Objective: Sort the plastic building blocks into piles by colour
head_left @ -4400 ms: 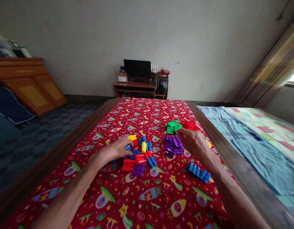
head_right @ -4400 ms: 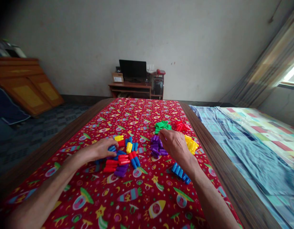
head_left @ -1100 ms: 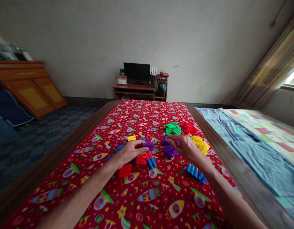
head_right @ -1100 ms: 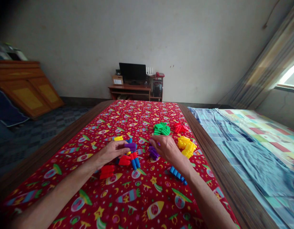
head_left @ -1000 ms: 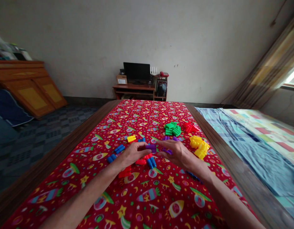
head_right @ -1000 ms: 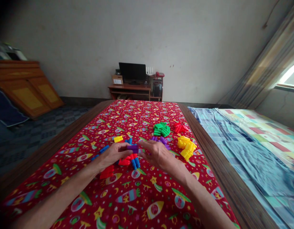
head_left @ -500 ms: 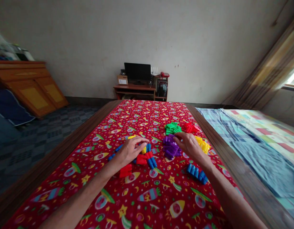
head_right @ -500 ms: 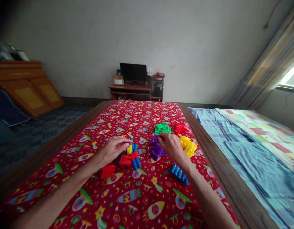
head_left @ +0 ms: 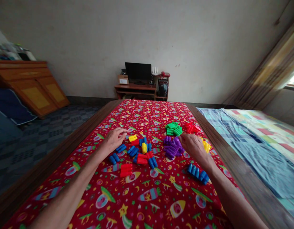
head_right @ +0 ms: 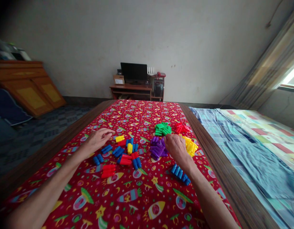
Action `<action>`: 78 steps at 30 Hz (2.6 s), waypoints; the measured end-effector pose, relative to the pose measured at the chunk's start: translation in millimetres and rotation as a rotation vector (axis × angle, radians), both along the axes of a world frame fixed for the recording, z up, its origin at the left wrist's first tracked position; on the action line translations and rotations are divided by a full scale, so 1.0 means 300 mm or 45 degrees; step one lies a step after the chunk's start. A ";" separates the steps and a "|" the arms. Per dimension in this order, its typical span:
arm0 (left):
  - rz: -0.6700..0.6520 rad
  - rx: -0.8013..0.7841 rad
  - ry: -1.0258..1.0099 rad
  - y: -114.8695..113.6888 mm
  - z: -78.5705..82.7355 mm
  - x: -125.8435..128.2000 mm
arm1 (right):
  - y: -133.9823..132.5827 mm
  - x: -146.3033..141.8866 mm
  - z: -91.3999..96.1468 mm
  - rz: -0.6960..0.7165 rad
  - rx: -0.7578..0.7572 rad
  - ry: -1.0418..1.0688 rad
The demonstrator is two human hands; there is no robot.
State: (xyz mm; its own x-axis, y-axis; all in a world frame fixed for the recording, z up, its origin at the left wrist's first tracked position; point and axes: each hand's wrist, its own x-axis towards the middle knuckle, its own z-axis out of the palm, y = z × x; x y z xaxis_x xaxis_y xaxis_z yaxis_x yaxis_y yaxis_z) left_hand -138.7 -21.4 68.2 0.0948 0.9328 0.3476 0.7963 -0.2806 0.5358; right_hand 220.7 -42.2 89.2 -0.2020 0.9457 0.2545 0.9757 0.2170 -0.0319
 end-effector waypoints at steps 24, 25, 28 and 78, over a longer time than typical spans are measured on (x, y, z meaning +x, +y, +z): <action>-0.159 -0.202 -0.329 -0.082 0.020 0.173 | -0.183 -0.236 -0.032 0.883 0.120 0.420; -0.241 -0.278 -0.405 -0.110 0.030 0.208 | -0.179 -0.238 -0.032 0.911 0.149 0.448; -0.470 -0.490 -0.609 -0.183 0.034 0.305 | -0.166 -0.233 -0.037 0.977 0.075 0.454; -0.597 -0.397 -0.540 -0.218 0.028 0.345 | -0.193 -0.202 -0.070 1.042 0.318 0.501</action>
State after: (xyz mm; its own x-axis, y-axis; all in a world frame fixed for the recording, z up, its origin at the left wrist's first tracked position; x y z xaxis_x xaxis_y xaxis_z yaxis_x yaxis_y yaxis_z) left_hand -35.2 -86.8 76.7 0.4267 0.8888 0.1669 0.3335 -0.3262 0.8845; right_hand 160.2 -100.0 68.0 -0.6359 0.4569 0.6219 0.4463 0.8752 -0.1866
